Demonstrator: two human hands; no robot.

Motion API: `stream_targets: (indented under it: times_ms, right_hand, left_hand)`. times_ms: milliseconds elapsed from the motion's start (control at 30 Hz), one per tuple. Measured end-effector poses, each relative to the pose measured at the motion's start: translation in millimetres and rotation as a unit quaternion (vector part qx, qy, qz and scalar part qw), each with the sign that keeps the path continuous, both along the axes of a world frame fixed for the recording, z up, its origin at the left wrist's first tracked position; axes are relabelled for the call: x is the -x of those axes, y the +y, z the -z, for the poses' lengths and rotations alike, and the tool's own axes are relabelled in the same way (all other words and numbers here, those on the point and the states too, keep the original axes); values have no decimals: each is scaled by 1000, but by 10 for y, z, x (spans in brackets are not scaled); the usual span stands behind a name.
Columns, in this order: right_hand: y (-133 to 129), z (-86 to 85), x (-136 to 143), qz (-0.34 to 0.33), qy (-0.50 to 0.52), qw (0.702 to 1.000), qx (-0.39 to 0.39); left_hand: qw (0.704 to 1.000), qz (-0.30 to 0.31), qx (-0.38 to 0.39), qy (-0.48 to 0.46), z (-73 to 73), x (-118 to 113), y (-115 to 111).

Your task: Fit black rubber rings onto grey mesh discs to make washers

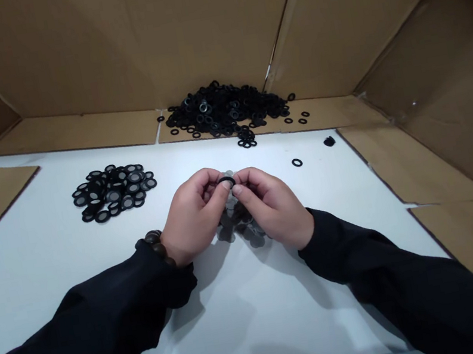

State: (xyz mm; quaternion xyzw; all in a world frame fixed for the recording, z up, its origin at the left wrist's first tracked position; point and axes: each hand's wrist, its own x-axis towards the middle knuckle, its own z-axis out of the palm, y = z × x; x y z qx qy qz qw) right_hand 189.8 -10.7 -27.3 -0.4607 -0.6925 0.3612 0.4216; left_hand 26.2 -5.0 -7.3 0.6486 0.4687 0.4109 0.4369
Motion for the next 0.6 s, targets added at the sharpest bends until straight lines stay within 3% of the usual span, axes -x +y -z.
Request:
stream_targets:
  times_ms: [267,600]
  right_hand:
    - [-5,-19,-66,-44,-56,997,-21]
    - [-41,-95,1,18,-86,995,-50]
  left_hand:
    - [993,97,57,30,-51,50,29]
    - [998,41,18,40,-39,10,5]
